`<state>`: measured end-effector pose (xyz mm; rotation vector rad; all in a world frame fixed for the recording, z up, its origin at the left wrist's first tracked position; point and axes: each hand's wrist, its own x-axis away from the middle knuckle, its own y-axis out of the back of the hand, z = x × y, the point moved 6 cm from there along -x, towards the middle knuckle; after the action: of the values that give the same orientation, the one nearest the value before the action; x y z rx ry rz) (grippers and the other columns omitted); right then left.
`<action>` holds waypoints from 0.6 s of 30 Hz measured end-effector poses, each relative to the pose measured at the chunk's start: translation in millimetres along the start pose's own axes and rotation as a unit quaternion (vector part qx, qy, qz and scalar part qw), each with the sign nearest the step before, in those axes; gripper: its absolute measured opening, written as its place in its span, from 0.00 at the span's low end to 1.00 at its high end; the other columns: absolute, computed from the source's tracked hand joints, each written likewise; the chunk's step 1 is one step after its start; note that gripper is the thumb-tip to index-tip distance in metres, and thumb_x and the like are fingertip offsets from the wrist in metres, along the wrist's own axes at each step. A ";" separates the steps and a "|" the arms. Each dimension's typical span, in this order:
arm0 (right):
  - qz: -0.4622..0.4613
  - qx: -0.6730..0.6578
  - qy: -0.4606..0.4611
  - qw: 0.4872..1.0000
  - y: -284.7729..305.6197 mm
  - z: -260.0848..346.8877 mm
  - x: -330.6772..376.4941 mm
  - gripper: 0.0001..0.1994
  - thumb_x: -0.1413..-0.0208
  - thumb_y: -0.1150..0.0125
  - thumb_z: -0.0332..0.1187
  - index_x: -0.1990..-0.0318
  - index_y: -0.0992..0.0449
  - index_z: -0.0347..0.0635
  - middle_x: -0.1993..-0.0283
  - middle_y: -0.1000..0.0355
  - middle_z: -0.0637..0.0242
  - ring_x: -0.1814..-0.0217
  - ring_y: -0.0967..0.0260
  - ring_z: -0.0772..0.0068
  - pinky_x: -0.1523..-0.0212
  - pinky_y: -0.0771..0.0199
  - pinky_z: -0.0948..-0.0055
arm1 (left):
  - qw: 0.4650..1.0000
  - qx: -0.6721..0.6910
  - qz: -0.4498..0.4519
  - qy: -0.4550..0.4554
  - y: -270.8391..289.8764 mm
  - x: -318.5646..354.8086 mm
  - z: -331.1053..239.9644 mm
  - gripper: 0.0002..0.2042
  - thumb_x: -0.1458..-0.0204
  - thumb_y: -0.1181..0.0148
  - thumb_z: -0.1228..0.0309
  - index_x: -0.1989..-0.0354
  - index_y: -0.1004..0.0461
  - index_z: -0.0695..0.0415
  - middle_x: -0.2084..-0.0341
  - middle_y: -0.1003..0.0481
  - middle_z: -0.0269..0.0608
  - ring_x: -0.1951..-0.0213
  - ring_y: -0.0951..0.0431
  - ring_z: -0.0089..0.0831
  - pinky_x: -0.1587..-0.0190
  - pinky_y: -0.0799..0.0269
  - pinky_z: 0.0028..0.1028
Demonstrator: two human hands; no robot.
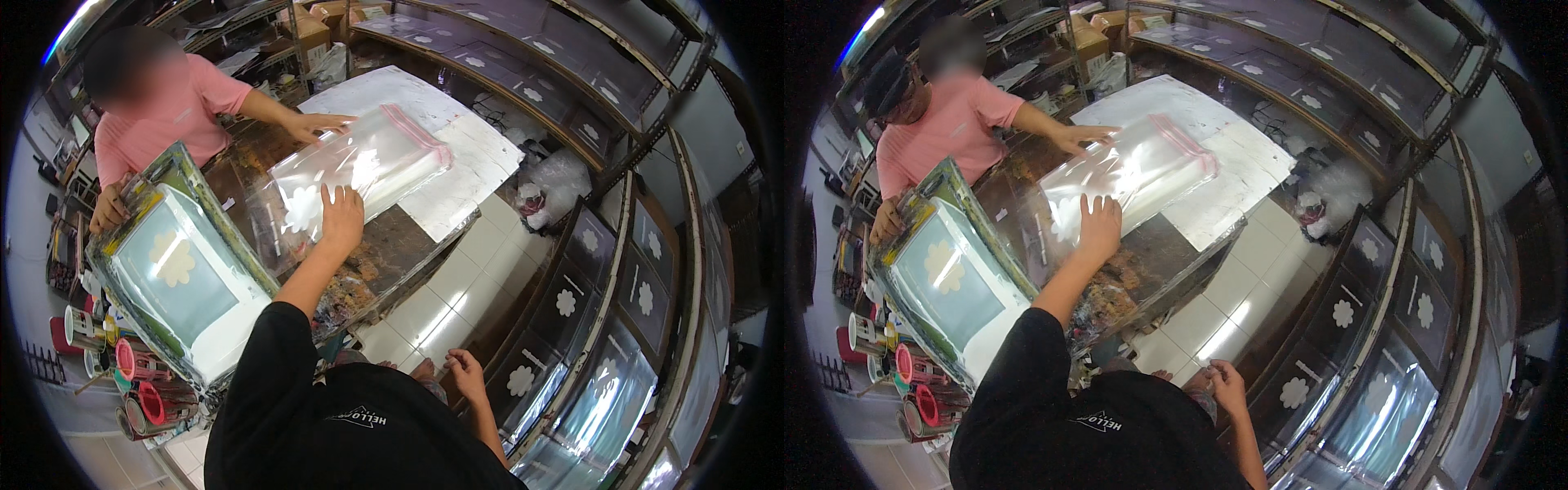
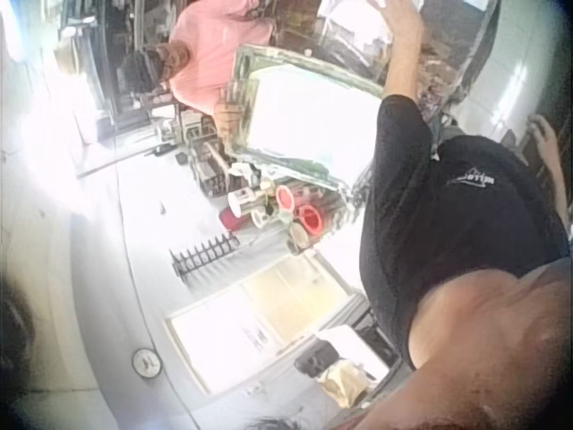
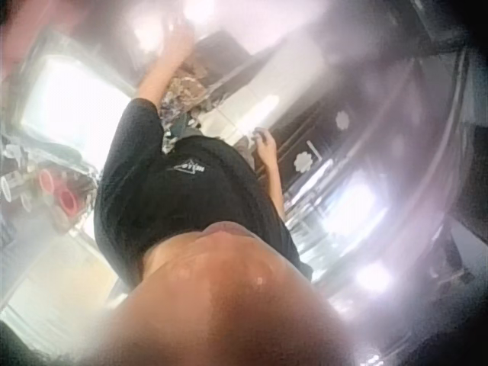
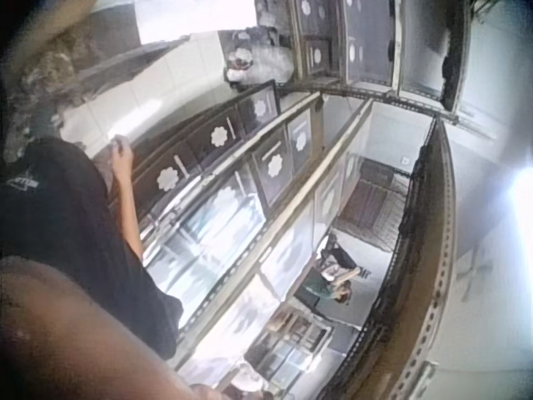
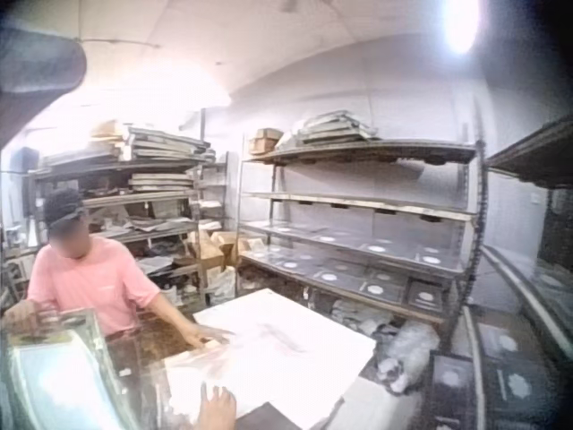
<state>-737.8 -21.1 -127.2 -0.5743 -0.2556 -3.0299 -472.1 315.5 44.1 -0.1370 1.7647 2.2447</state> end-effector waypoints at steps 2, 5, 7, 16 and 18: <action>-0.005 0.005 -0.015 1.000 -0.4 -6.1 2.6 0.15 0.36 0.43 0.32 0.47 0.25 0.32 0.57 0.21 0.59 0.56 0.23 0.73 0.55 0.25 0.73 | 1.000 -0.008 0.020 -0.019 -16.0 -4.4 1.9 0.14 0.50 0.42 0.71 0.56 0.22 0.60 0.57 0.24 0.44 0.48 0.29 0.40 0.35 0.47 0.51; -0.008 -0.018 -0.016 1.000 -3.9 -8.9 7.9 0.15 0.37 0.42 0.32 0.47 0.26 0.32 0.56 0.21 0.60 0.56 0.23 0.72 0.55 0.25 0.73 | 0.997 0.040 -0.055 -0.031 -6.0 0.9 -4.7 0.09 0.48 0.45 0.71 0.64 0.20 0.59 0.66 0.23 0.40 0.55 0.26 0.36 0.41 0.41 0.47; -0.008 -0.046 -0.023 0.999 -5.9 6.6 9.7 0.14 0.36 0.43 0.31 0.47 0.27 0.31 0.55 0.22 0.60 0.57 0.24 0.73 0.54 0.25 0.73 | 0.990 0.095 -0.094 -0.051 25.4 11.0 -21.2 0.08 0.48 0.44 0.70 0.65 0.20 0.59 0.68 0.22 0.40 0.57 0.26 0.37 0.46 0.39 0.45; 0.068 -0.413 0.225 0.880 42.5 172.9 -1.5 0.26 0.33 0.48 0.48 0.35 0.37 0.41 0.26 0.48 0.60 0.23 0.52 0.58 0.26 0.52 0.53 | 0.894 0.306 -0.106 -0.311 151.6 106.2 -159.3 0.19 0.47 0.39 0.68 0.48 0.27 0.62 0.48 0.27 0.46 0.50 0.29 0.42 0.42 0.40 0.47; 0.067 -0.375 0.179 0.907 53.9 181.5 0.4 0.21 0.33 0.47 0.44 0.37 0.33 0.44 0.33 0.37 0.63 0.28 0.43 0.67 0.28 0.46 0.60 | 0.876 0.312 -0.095 -0.354 153.2 125.3 -180.9 0.21 0.48 0.38 0.67 0.47 0.28 0.63 0.47 0.27 0.46 0.50 0.29 0.41 0.40 0.41 0.47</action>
<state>-668.9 -43.2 47.8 -0.0238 0.9507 -2.9260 -652.2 128.7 111.8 0.5481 1.8069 1.2320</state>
